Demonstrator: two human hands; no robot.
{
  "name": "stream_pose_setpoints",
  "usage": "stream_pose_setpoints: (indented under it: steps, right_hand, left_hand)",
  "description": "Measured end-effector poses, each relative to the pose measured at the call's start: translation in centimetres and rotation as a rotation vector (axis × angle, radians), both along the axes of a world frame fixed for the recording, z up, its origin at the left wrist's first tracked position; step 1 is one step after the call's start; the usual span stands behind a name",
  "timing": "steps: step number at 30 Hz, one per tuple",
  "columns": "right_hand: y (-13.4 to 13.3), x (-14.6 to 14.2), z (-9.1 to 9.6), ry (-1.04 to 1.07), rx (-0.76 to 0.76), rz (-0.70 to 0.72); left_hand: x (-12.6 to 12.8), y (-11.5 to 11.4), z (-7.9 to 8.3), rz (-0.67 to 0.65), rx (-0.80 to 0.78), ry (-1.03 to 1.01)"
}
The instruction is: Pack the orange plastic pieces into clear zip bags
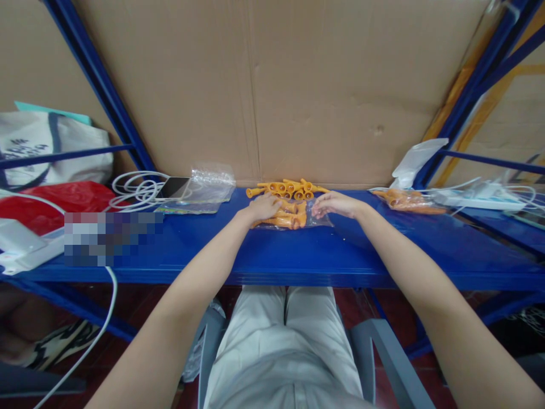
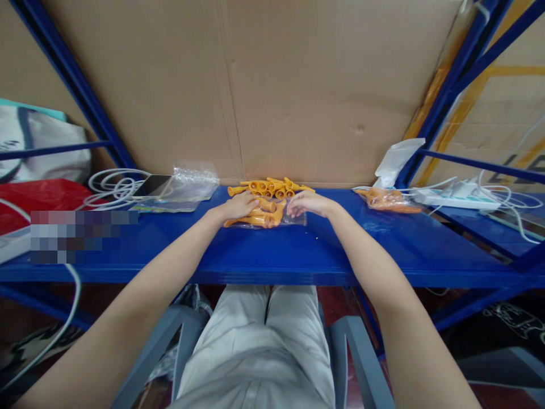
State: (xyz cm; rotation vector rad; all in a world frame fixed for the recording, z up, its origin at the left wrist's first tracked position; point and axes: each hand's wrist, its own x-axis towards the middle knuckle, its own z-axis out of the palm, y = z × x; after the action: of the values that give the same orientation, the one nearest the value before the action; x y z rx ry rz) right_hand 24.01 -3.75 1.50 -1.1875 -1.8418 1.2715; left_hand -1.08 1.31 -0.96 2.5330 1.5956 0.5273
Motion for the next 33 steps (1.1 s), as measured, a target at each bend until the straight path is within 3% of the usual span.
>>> stream_pose_setpoints:
  steps: [3, 6, 12, 17, 22, 25, 28, 33]
  right_hand:
    - [-0.2, 0.6, 0.7, -0.063, 0.078, -0.128]
    - [0.0, 1.3, 1.0, -0.223, 0.186, -0.278]
    - [0.9, 1.9, 0.3, -0.783, 0.414, -0.506]
    - [0.7, 2.0, 0.1, -0.953, 0.483, -0.640]
    - [0.8, 2.9, 0.6, -1.023, 0.431, -0.694]
    - [1.1, 3.5, 0.6, -0.964, 0.250, -0.663]
    - [1.6, 4.0, 0.1, -0.745, 0.050, -0.569]
    - [2.4, 4.0, -1.4, -0.361, 0.060, -0.551]
  left_hand:
    - [0.6, -1.2, 0.5, 0.052, 0.003, 0.079]
    - [0.9, -1.9, 1.1, -0.022, 0.037, 0.056]
    - [1.1, -2.5, 2.1, -0.154, 0.047, -0.138]
    - [1.5, -2.2, 1.2, -0.196, 0.164, -0.170]
    - [1.5, -1.5, 0.2, -0.228, 0.076, -0.131]
    - [1.6, -1.5, 0.2, -0.250, 0.049, -0.151]
    - [1.9, -1.8, 0.2, -0.241, 0.020, -0.180]
    - [2.2, -2.3, 0.4, -0.230, -0.025, -0.249]
